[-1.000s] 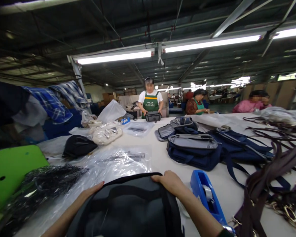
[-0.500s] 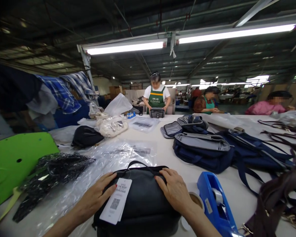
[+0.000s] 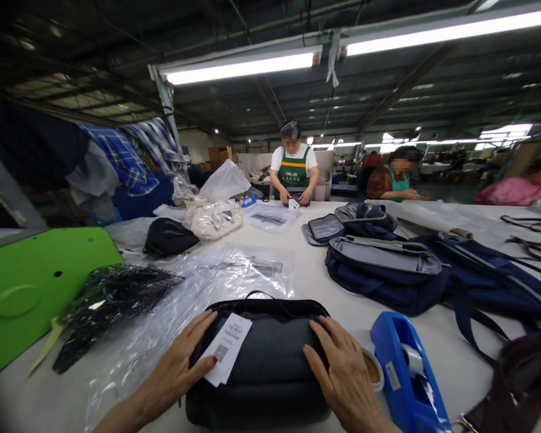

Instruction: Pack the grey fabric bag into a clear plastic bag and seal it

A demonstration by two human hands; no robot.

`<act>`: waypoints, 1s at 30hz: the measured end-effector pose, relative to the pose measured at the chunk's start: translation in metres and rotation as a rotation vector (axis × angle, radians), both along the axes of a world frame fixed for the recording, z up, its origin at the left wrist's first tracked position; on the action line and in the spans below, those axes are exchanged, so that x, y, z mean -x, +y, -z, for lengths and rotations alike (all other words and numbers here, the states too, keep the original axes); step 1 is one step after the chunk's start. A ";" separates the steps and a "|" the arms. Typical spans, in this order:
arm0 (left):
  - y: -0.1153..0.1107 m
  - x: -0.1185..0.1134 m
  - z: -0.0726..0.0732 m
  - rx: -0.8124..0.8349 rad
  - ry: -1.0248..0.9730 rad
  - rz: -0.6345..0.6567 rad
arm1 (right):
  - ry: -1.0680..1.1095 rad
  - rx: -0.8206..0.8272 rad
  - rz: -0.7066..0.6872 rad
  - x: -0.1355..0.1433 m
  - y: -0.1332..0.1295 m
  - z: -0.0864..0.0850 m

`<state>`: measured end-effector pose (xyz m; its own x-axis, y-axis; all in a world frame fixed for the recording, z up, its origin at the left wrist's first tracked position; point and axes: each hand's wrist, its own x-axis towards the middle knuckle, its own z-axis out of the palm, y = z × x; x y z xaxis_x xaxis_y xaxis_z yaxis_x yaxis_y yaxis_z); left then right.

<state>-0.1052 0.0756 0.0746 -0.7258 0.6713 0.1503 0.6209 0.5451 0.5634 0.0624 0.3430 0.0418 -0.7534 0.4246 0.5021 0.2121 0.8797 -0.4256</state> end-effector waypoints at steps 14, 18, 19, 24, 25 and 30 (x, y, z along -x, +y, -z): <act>0.030 -0.018 -0.032 0.206 0.035 -0.112 | 0.012 -0.032 -0.018 0.001 -0.003 0.007; 0.045 -0.026 -0.034 0.176 0.052 -0.083 | 0.042 -0.093 -0.027 -0.001 -0.004 0.008; 0.047 -0.026 -0.035 0.158 0.059 -0.074 | 0.049 -0.111 -0.024 -0.001 -0.004 0.008; 0.046 -0.012 -0.048 0.156 0.089 -0.101 | 0.077 -0.210 -0.016 -0.001 -0.004 0.010; 0.044 -0.005 -0.052 0.164 0.096 -0.106 | 0.081 -0.234 -0.016 -0.001 -0.004 0.010; 0.040 0.045 -0.064 0.187 0.331 -0.123 | 0.123 -0.345 -0.013 -0.001 -0.002 0.011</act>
